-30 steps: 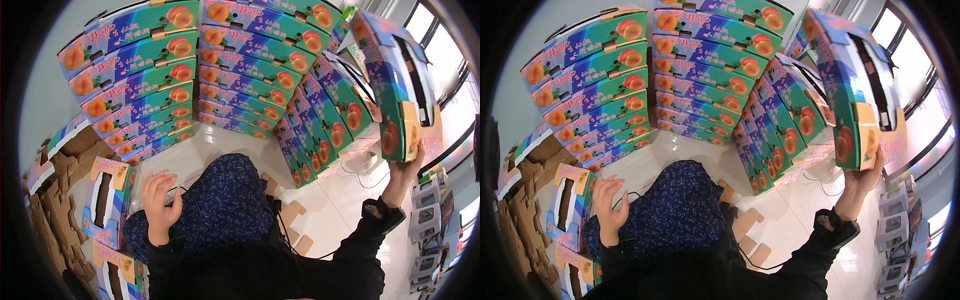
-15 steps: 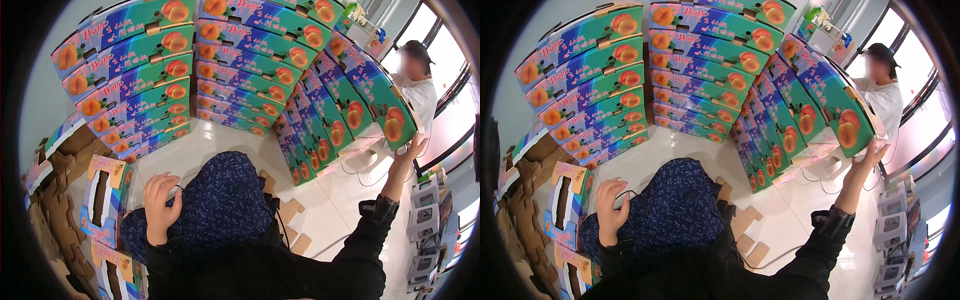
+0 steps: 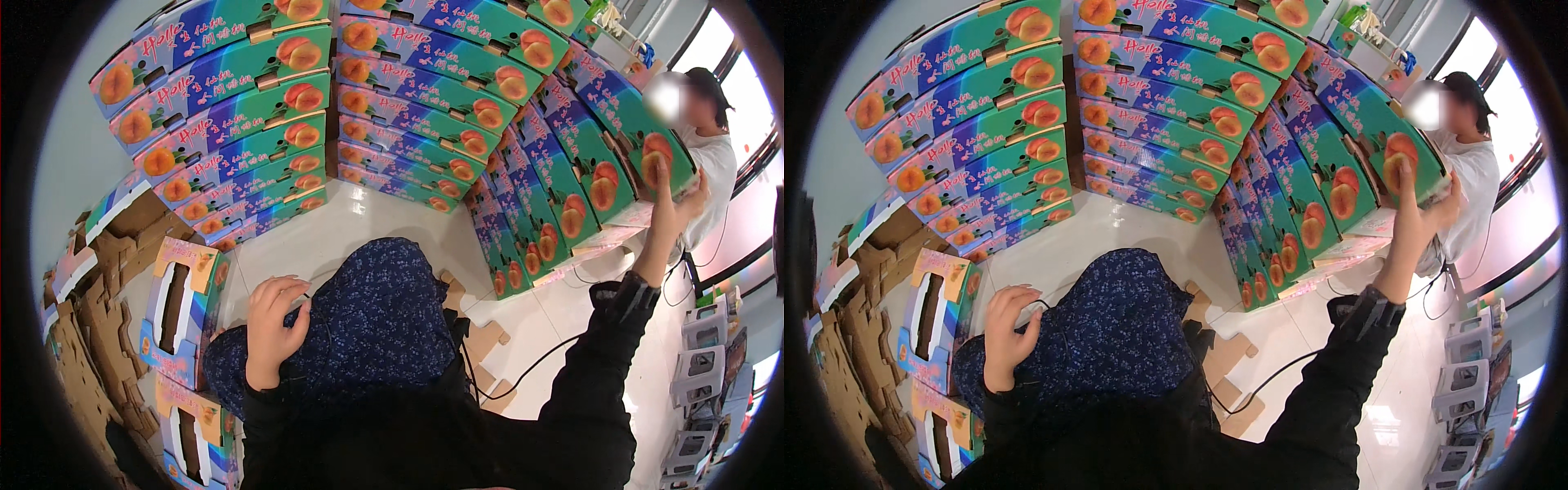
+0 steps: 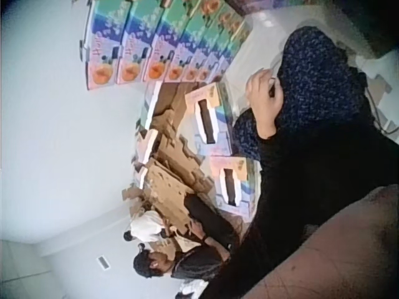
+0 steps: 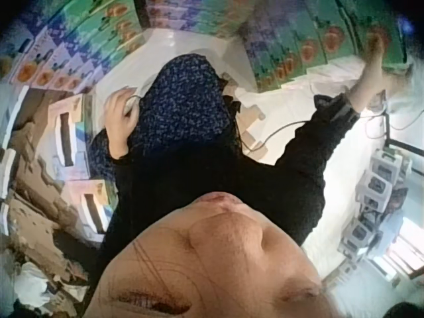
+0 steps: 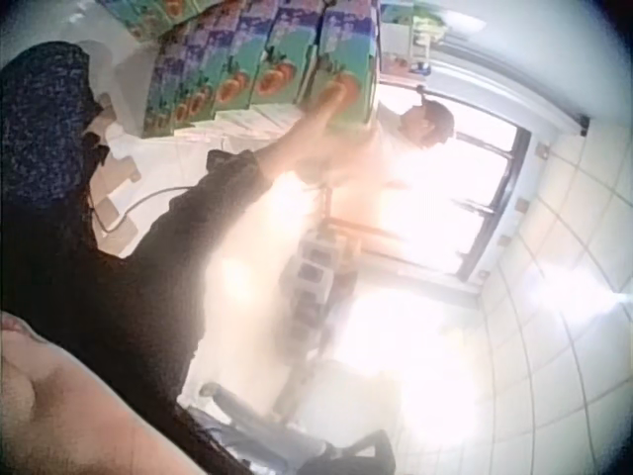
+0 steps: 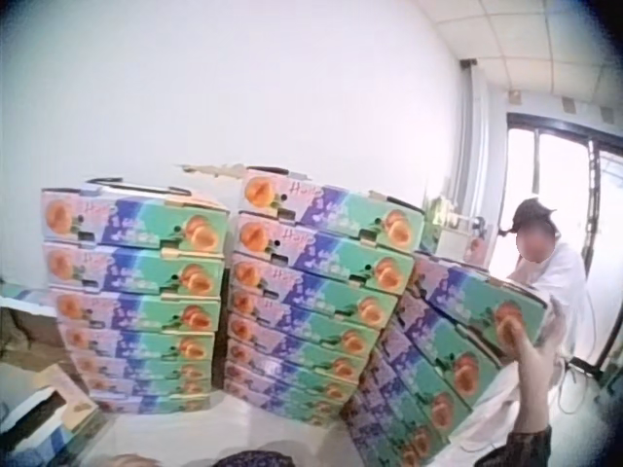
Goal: Folding and stacking cardboard fruit boxes.
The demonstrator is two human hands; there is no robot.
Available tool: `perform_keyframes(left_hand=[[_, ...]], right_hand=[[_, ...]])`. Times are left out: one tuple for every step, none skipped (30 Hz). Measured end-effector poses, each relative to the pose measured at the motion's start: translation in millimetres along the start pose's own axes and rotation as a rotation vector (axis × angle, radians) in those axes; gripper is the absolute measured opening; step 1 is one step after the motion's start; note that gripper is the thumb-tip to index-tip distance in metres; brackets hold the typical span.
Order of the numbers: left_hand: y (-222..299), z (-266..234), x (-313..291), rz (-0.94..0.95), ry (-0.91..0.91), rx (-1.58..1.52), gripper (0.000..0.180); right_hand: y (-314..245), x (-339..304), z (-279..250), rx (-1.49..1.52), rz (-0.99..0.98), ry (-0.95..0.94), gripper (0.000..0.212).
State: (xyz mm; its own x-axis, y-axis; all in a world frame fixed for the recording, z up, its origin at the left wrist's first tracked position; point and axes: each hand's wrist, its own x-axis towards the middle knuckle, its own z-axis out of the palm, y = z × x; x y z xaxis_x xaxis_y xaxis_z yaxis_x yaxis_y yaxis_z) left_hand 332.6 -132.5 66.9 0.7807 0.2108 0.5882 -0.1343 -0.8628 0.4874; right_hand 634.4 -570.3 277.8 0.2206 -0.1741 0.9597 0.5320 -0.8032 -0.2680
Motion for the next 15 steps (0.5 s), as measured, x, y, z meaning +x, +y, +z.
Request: perform_keyframes(left_hand=[[0.2,0.3,0.9,-0.001,-0.009,-0.003,0.021],[0.0,-0.1,0.9,-0.005,-0.016,-0.002,0.021],[-1.2,0.1,0.2,-0.005,-0.016,0.001,0.021],[-3.2,1.0,-1.1,-0.021,-0.024,-0.002,0.022],[-5.1,1.9,-1.9,-0.038,-0.03,-0.005,0.023],[-7.3,2.0,-1.6,-0.039,-0.03,-0.005,0.023],[-9.9,1.5,-1.5,-0.035,-0.024,-0.004,0.023],[-10.7,-0.7,-5.9,-0.04,-0.02,0.003,0.023],[-11.6,-3.3,-9.1,-0.056,-0.021,0.014,0.023],[-12.9,-6.5,-10.5,-0.064,-0.022,0.006,0.023],[-14.0,-14.3,-18.8,-0.094,-0.017,0.018,0.023],[-18.8,-17.4,-19.8,-0.122,-0.009,0.043,0.023],[-23.1,-18.4,-19.4,-0.111,0.0,0.026,0.024],[-29.3,-18.6,-15.9,-0.092,0.009,0.013,0.024],[-31.8,-27.2,-17.6,-0.119,0.034,0.038,0.025]], right_hand=[[3.5,-0.2,5.7,-0.079,0.004,0.027,0.085],[6.7,-0.8,12.3,-0.077,-0.003,0.032,0.088],[10.7,-3.1,16.2,-0.075,-0.001,0.033,0.088],[14.6,-5.5,19.6,-0.204,-0.058,0.04,0.087],[15.1,-6.0,21.7,-0.333,-0.116,0.046,0.085],[14.1,-6.3,23.5,-0.332,-0.116,0.045,0.085],[10.9,-6.9,25.8,-0.227,-0.111,0.058,0.086],[7.4,-9.6,29.1,-0.114,-0.104,0.062,0.087],[6.5,-9.9,31.9,-0.1,-0.1,0.05,0.087],[10.0,-7.7,34.2,-0.072,-0.089,0.025,0.088],[14.9,-11.4,45.5,-0.017,-0.074,-0.012,0.089],[27.2,-7.5,46.1,-0.163,-0.107,0.042,0.093],[34.7,2.9,34.2,-0.251,-0.094,-0.059,0.096],[93.9,13.3,26.8,-0.501,-0.227,0.073,0.097],[133.7,23.0,25.6,-0.521,-0.224,0.037,0.093]])
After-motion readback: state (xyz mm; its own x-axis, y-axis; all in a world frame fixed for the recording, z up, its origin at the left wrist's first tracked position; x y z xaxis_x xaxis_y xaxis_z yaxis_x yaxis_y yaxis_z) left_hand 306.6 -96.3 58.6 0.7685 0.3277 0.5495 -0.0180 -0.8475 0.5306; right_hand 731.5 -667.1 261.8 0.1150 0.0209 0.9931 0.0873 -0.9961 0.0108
